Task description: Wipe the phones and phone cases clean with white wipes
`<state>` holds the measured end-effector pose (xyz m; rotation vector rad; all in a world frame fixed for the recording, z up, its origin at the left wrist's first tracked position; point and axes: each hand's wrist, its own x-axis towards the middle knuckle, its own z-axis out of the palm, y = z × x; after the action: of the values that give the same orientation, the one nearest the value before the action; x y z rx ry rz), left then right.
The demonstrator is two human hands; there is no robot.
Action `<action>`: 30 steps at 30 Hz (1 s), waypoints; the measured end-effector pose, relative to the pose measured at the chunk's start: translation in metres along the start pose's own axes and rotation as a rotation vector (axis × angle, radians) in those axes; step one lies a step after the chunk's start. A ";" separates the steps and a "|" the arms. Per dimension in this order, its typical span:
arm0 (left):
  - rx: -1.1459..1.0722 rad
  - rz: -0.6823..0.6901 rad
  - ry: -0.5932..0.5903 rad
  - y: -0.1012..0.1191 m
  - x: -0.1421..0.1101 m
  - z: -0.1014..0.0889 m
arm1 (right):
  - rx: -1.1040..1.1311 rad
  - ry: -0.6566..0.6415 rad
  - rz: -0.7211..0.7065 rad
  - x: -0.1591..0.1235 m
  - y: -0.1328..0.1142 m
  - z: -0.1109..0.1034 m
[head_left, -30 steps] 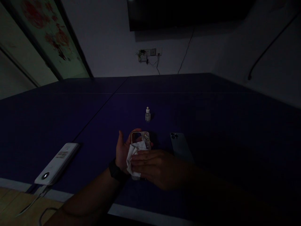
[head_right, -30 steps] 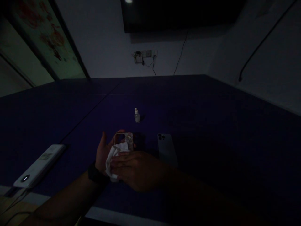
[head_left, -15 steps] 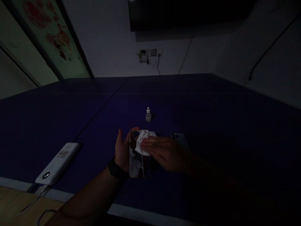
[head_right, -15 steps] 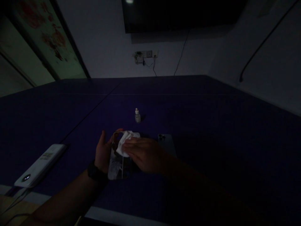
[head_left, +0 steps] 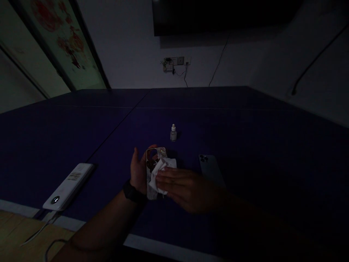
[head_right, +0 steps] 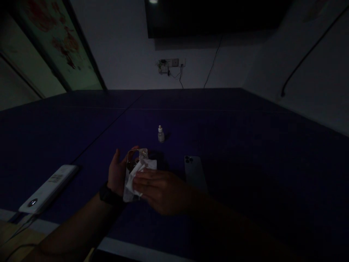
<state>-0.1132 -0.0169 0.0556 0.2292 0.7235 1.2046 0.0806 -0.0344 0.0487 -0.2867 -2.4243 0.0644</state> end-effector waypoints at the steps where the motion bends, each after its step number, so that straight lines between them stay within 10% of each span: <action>1: 0.003 0.002 -0.001 -0.001 0.000 0.000 | 0.049 -0.016 -0.024 0.000 0.000 0.001; 15: -0.002 0.022 -0.034 -0.003 0.006 -0.006 | -0.033 0.076 0.124 0.004 -0.004 0.001; 30: -0.022 -0.012 -0.032 -0.001 0.005 -0.005 | 0.093 -0.020 -0.060 0.001 -0.008 0.013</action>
<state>-0.1144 -0.0136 0.0488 0.2250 0.6828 1.1945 0.0702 -0.0418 0.0403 -0.1710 -2.4398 0.1538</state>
